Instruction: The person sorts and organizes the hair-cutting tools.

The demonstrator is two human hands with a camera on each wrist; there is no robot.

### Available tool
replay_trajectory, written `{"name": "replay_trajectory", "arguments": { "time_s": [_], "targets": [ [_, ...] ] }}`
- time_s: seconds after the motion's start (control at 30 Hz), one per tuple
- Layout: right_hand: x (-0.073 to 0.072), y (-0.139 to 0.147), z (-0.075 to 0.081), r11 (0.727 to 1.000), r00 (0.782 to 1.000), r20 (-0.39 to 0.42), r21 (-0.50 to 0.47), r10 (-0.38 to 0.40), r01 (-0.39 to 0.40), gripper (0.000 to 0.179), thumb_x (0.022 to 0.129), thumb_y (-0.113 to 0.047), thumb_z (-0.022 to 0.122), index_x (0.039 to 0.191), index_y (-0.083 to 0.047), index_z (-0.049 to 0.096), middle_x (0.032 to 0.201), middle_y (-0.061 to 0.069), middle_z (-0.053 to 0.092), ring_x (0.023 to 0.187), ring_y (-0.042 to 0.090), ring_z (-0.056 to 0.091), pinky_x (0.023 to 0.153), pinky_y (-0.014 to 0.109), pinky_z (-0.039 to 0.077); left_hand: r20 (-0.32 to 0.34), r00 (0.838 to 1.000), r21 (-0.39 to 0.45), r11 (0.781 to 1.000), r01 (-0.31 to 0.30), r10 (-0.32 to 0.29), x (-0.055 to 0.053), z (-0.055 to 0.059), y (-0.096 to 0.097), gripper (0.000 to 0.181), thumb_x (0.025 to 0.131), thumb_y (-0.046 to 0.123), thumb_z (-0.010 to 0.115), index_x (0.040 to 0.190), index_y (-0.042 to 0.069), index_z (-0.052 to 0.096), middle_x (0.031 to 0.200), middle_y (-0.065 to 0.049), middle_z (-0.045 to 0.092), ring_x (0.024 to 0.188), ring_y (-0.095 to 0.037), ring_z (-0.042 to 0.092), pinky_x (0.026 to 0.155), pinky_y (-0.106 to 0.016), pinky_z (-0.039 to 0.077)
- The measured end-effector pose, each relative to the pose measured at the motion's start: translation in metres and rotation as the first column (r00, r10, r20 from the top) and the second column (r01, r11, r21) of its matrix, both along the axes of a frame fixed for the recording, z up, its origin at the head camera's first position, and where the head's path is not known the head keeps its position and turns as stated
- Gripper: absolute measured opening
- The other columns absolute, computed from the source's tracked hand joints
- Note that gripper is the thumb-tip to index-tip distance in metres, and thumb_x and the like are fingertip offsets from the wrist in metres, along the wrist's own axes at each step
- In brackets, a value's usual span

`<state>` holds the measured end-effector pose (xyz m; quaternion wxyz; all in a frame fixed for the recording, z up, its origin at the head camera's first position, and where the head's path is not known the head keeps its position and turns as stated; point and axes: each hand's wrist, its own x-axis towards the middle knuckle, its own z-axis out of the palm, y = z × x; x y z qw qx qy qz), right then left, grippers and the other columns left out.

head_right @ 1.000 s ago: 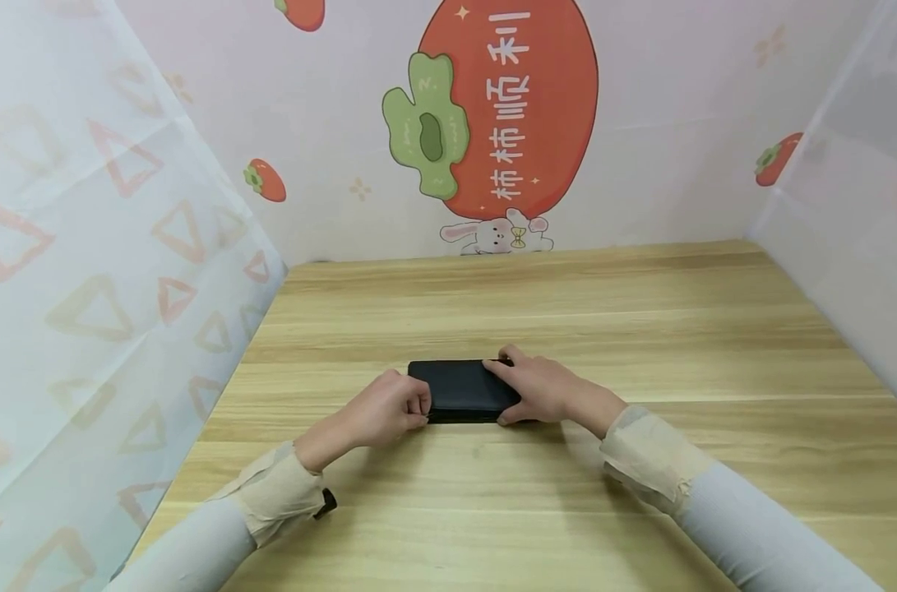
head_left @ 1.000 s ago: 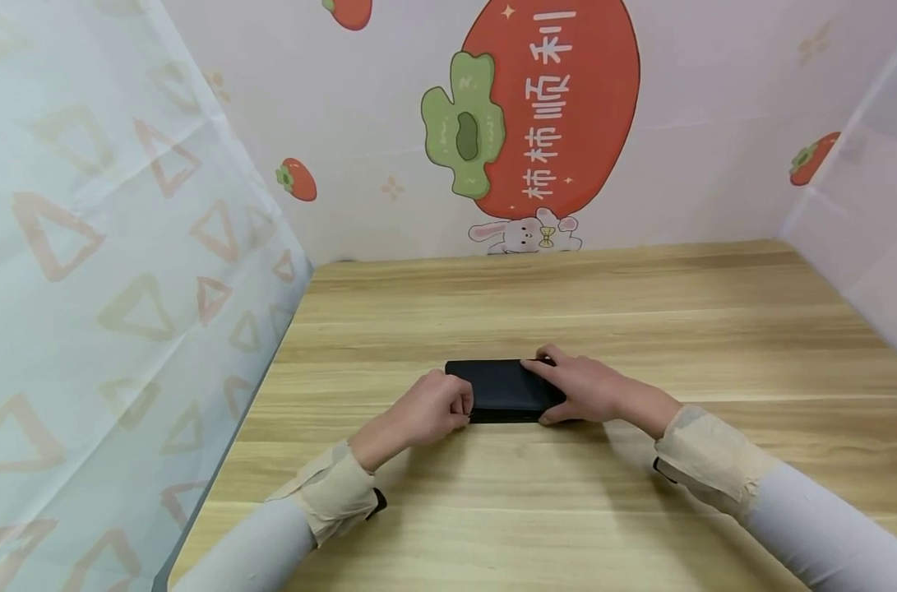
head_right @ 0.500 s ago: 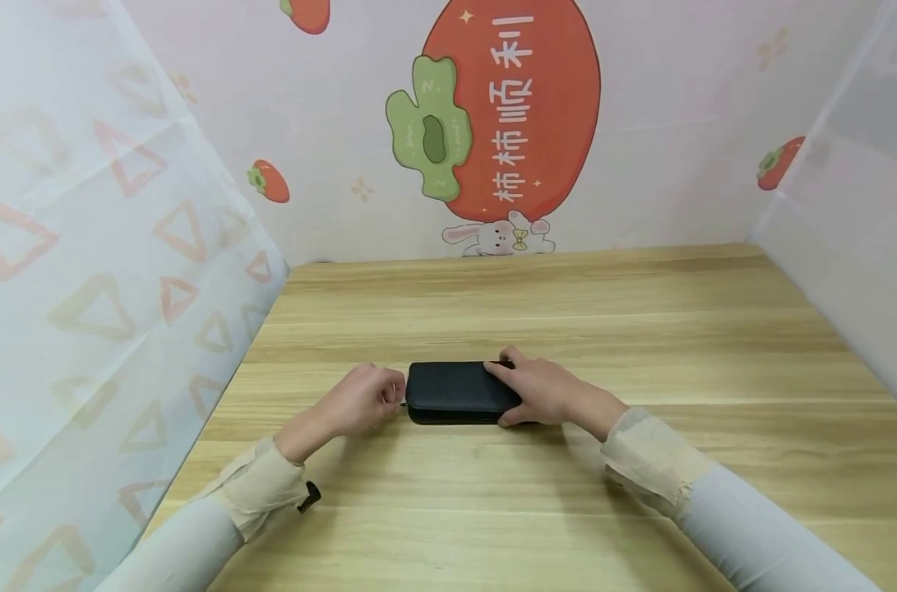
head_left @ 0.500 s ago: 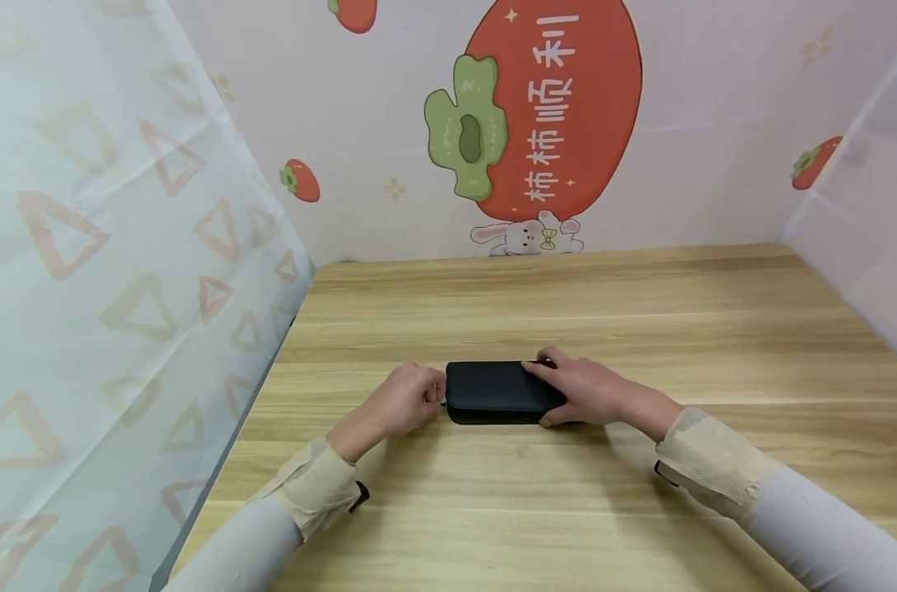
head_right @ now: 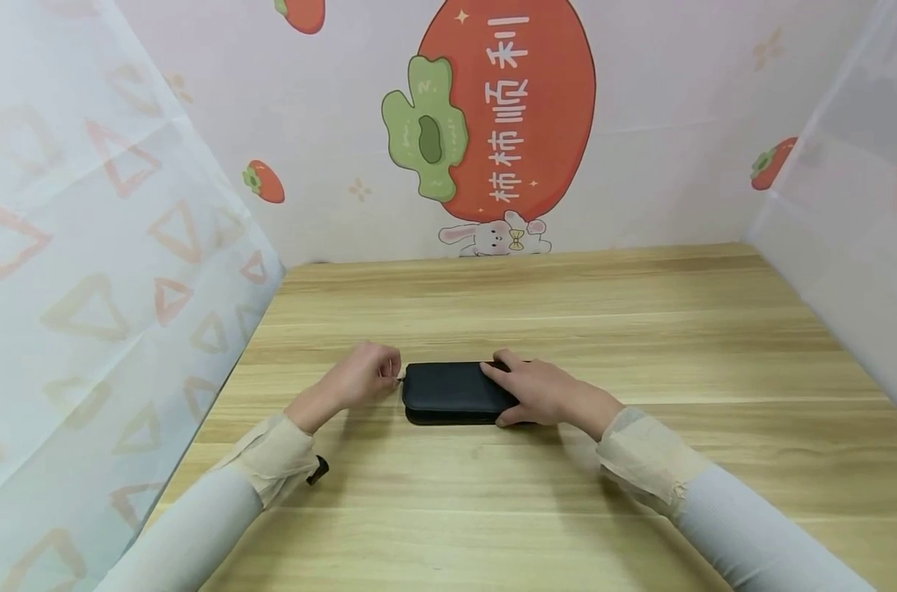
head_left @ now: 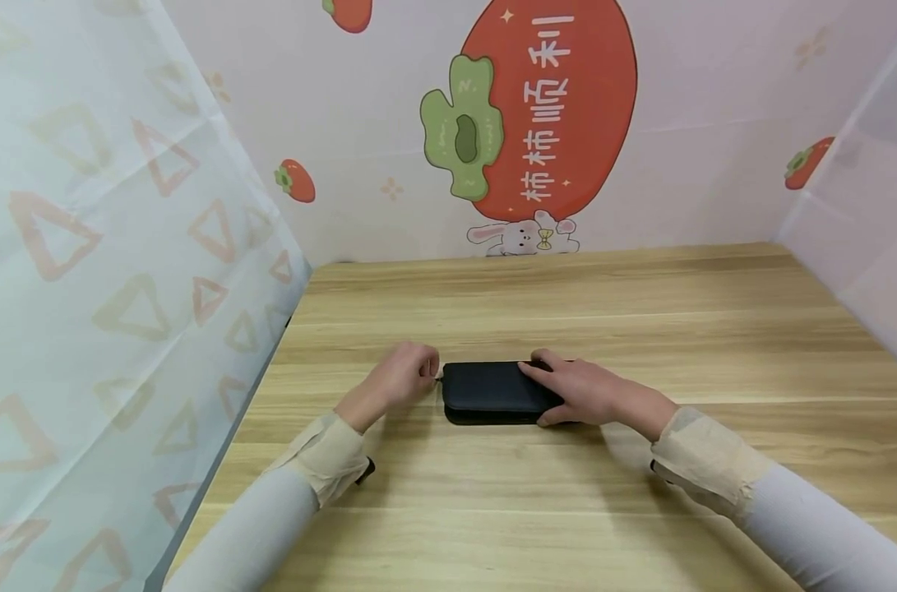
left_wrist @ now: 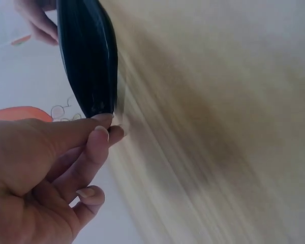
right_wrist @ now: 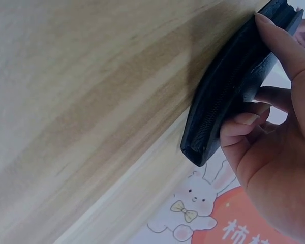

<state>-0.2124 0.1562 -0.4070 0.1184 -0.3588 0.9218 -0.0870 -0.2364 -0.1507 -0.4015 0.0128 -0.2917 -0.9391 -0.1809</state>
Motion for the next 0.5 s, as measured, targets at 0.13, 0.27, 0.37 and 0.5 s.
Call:
{"name": "replay_trajectory", "arguments": {
  "time_s": [0.13,0.27,0.37,0.5],
  "targets": [
    [0.0002,0.0006,-0.0001,1.000,1.000,-0.003,0.001,0.025,-0.025,0.081,0.081,-0.050,0.061,0.145,-0.017,0.025,0.144,0.012,0.023,0.098,0.025,0.055,0.085,0.042,0.043,-0.010,0.999,-0.013,0.999,-0.047,0.047,-0.0080,-0.0014,0.0001,0.016,0.071,-0.006,0.062,0.068,0.010,0.059,0.055,0.004,0.050,0.052,-0.009,0.044,0.053,-0.024,0.040],
    [-0.0002,0.0017,-0.0009,1.000,1.000,0.002,-0.001,0.018,-0.018,0.081,0.081,-0.051,0.061,0.145,-0.018,0.025,0.145,0.011,0.023,0.098,0.025,0.054,0.085,0.041,0.042,0.011,0.997,-0.013,0.997,-0.076,0.076,-0.0091,-0.0026,-0.0005,0.014,0.072,-0.002,0.066,0.070,0.010,0.060,0.058,0.005,0.053,0.055,-0.009,0.048,0.055,-0.025,0.042],
    [-0.0006,0.0028,-0.0004,1.000,1.000,0.005,-0.005,0.005,-0.005,0.082,0.081,-0.051,0.062,0.145,-0.019,0.024,0.145,0.011,0.023,0.100,0.025,0.054,0.086,0.041,0.042,0.015,0.995,-0.017,0.995,-0.094,0.094,-0.0089,-0.0032,0.0007,0.011,0.073,0.000,0.068,0.070,0.010,0.064,0.061,0.006,0.056,0.056,-0.008,0.051,0.057,-0.026,0.045],
    [-0.0004,0.0037,-0.0011,1.000,1.000,-0.005,-0.007,0.011,-0.011,0.082,0.081,-0.051,0.061,0.145,-0.018,0.024,0.144,0.011,0.024,0.095,0.021,0.055,0.085,0.039,0.043,0.010,0.995,-0.073,0.992,-0.101,0.102,-0.0066,-0.0027,0.0041,0.010,0.075,0.005,0.070,0.067,0.012,0.068,0.063,0.008,0.058,0.058,-0.007,0.052,0.057,-0.024,0.045]
  ]
}}
